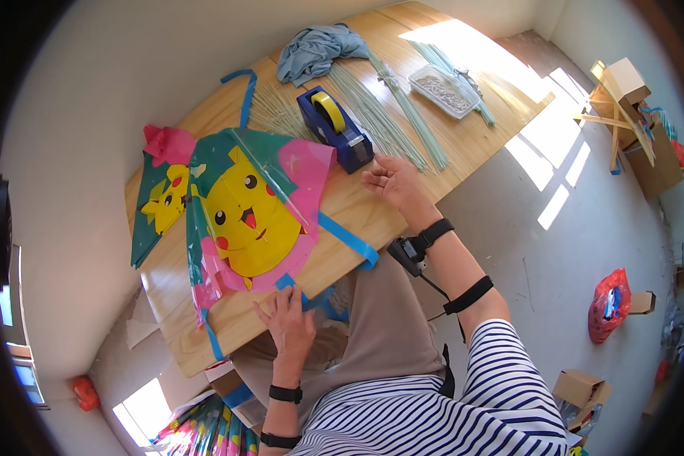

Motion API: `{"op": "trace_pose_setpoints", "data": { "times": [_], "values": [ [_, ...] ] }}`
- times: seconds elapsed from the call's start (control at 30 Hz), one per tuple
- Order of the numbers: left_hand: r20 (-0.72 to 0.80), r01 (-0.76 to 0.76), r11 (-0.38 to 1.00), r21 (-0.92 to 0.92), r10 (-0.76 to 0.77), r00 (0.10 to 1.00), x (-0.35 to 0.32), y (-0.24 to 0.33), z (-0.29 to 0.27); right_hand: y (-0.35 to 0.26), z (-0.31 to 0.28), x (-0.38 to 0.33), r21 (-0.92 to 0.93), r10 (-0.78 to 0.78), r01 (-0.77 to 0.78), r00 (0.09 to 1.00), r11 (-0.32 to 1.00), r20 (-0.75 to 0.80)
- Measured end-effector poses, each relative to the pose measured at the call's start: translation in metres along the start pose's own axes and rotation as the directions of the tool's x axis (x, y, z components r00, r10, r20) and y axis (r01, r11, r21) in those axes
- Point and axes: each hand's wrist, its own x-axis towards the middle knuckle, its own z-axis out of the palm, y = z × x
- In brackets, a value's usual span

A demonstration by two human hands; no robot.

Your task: The recorder is assembling plastic kites by applying tape to the edges on a table and then sorting through a bag of ribbons on the floor.

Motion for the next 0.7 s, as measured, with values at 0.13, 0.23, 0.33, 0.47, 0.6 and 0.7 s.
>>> {"op": "trace_pose_setpoints", "data": {
  "times": [0.13,0.23,0.33,0.47,0.6,0.7],
  "values": [
    [-0.003,-0.001,1.0,-0.005,0.001,1.0,0.0,0.0,0.001,0.009,-0.01,-0.007,0.134,0.051,-0.044,0.998,0.99,-0.046],
    [0.003,0.003,1.0,-0.002,-0.003,1.0,0.0,-0.001,0.0,0.006,0.013,-0.012,0.116,0.038,-0.033,0.998,0.993,-0.047],
    [-0.015,0.001,1.0,0.0,-0.001,1.0,0.0,-0.001,0.0,0.006,0.034,-0.008,0.053,-0.001,0.005,0.997,0.999,-0.076],
    [-0.014,0.006,1.0,-0.008,-0.006,1.0,0.0,-0.001,0.001,0.012,0.034,0.004,-0.022,-0.082,0.08,0.99,0.997,-0.112],
    [-0.007,0.007,1.0,-0.008,-0.007,1.0,0.0,-0.001,-0.001,0.017,0.026,0.015,-0.018,-0.145,0.144,0.987,0.989,-0.069],
    [-0.008,0.016,1.0,-0.008,-0.016,1.0,0.0,-0.001,-0.001,0.018,0.028,0.015,-0.021,-0.158,0.157,0.985,0.987,-0.069]
  ]
}}
